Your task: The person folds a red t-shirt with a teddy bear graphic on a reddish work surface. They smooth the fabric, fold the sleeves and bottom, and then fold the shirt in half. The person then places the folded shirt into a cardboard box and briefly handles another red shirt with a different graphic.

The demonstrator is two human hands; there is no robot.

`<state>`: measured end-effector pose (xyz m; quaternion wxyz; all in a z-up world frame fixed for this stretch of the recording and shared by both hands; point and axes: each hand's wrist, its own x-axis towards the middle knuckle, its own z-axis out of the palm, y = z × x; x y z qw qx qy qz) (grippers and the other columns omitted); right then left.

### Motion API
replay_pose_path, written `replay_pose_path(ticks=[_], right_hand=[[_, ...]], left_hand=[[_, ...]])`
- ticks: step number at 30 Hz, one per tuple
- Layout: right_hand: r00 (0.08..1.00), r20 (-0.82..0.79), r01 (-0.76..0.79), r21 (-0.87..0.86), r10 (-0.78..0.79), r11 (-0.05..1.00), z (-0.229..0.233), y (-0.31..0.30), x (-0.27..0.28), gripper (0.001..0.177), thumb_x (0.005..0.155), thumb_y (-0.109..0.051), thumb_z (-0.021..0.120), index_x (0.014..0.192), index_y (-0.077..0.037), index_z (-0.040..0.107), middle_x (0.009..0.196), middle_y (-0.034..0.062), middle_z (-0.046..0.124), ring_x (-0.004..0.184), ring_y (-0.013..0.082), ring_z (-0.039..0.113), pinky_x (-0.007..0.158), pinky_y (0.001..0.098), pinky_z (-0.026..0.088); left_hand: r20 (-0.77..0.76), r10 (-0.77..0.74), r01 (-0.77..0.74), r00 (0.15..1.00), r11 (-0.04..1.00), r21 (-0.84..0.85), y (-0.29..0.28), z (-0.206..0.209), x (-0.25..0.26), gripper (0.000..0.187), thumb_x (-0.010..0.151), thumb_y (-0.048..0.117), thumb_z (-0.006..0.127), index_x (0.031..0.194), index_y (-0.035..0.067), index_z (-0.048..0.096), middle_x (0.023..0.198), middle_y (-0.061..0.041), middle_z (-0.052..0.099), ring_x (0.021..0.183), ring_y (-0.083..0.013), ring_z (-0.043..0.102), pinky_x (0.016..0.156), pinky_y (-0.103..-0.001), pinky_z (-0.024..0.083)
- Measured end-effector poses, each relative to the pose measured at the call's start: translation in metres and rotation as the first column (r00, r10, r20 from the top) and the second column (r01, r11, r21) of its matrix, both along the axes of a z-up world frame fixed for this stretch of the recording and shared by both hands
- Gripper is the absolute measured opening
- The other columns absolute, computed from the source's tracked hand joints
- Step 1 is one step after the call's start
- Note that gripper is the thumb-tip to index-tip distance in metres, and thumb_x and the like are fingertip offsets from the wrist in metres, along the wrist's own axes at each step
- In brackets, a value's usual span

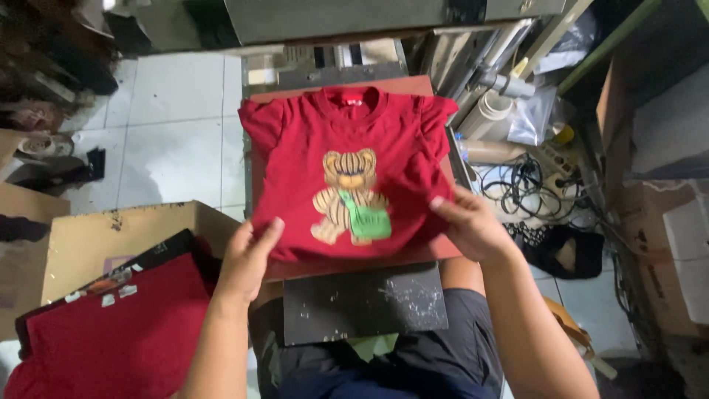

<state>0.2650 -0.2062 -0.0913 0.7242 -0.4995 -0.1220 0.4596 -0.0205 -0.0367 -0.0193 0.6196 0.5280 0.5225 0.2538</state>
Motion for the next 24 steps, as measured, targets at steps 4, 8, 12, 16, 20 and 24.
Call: replay_pose_path(ticks=[4, 8, 12, 16, 20, 24], right_hand=[[0.999, -0.028, -0.027, 0.074, 0.029, 0.997, 0.037, -0.004, -0.021, 0.024, 0.092, 0.001, 0.068, 0.115, -0.006, 0.069, 0.098, 0.0092, 0.074, 0.076, 0.0233, 0.075, 0.06, 0.0316, 0.064], [0.999, 0.026, 0.036, -0.34, -0.029, 0.94, 0.0, -0.001, -0.018, 0.018, 0.084, -0.005, 0.082, 0.096, 0.004, 0.071, 0.072, 0.0179, 0.071, 0.058, 0.03, 0.072, 0.048, 0.0409, 0.059], [0.988, -0.003, 0.136, -0.438, -0.152, 0.889, -0.001, 0.001, -0.018, 0.019, 0.086, -0.013, 0.082, 0.104, -0.011, 0.076, 0.079, 0.0097, 0.074, 0.07, 0.0268, 0.075, 0.057, 0.0362, 0.058], [0.98, -0.043, 0.159, -0.423, -0.195, 0.892, 0.031, 0.014, -0.03, 0.024, 0.084, -0.013, 0.085, 0.104, -0.006, 0.075, 0.081, 0.014, 0.074, 0.073, 0.0297, 0.076, 0.062, 0.0415, 0.06], [0.981, 0.067, 0.193, -0.368, -0.181, 0.91, 0.048, 0.021, -0.036, 0.026, 0.083, -0.012, 0.086, 0.103, -0.002, 0.071, 0.083, 0.0173, 0.073, 0.077, 0.0326, 0.076, 0.066, 0.0483, 0.062], [0.898, 0.349, 0.318, -0.097, -0.267, 0.943, 0.032, 0.008, -0.022, 0.028, 0.085, -0.003, 0.081, 0.11, -0.007, 0.07, 0.089, 0.0081, 0.073, 0.079, 0.0212, 0.074, 0.073, 0.0381, 0.063]], left_hand=[[0.196, 0.077, -0.098, 0.978, 0.99, 0.1, 0.003, -0.037, -0.009, 0.029, 0.096, 0.031, 0.075, 0.117, 0.011, 0.07, 0.105, -0.003, 0.067, 0.106, -0.0165, 0.058, 0.104, -0.039, 0.046], [-0.064, 0.044, -0.051, 0.997, 0.992, -0.113, -0.005, -0.024, 0.002, 0.071, 0.094, 0.045, 0.07, 0.147, 0.002, 0.049, 0.15, -0.028, 0.046, 0.143, -0.042, 0.042, 0.116, -0.061, 0.035], [0.225, 0.273, -0.187, 0.935, 0.921, -0.341, -0.006, -0.05, -0.004, 0.034, 0.095, 0.025, 0.069, 0.125, 0.009, 0.067, 0.112, -0.016, 0.069, 0.102, -0.0313, 0.068, 0.092, -0.047, 0.054], [0.204, 0.151, -0.064, 0.967, 0.922, -0.382, -0.012, -0.012, 0.009, 0.027, 0.088, 0.023, 0.077, 0.111, 0.011, 0.072, 0.103, -0.014, 0.074, 0.095, -0.0311, 0.071, 0.085, -0.046, 0.056], [0.052, 0.115, -0.094, 0.992, 0.949, -0.301, -0.003, -0.029, 0.001, 0.06, 0.087, 0.039, 0.078, 0.133, 0.004, 0.064, 0.131, -0.017, 0.063, 0.126, -0.0305, 0.056, 0.107, -0.05, 0.042], [0.435, 0.187, -0.179, 0.881, 0.982, -0.06, 0.014, -0.089, -0.02, 0.017, 0.09, 0.019, 0.075, 0.097, 0.004, 0.069, 0.087, -0.012, 0.069, 0.081, -0.0227, 0.065, 0.082, -0.037, 0.053]])
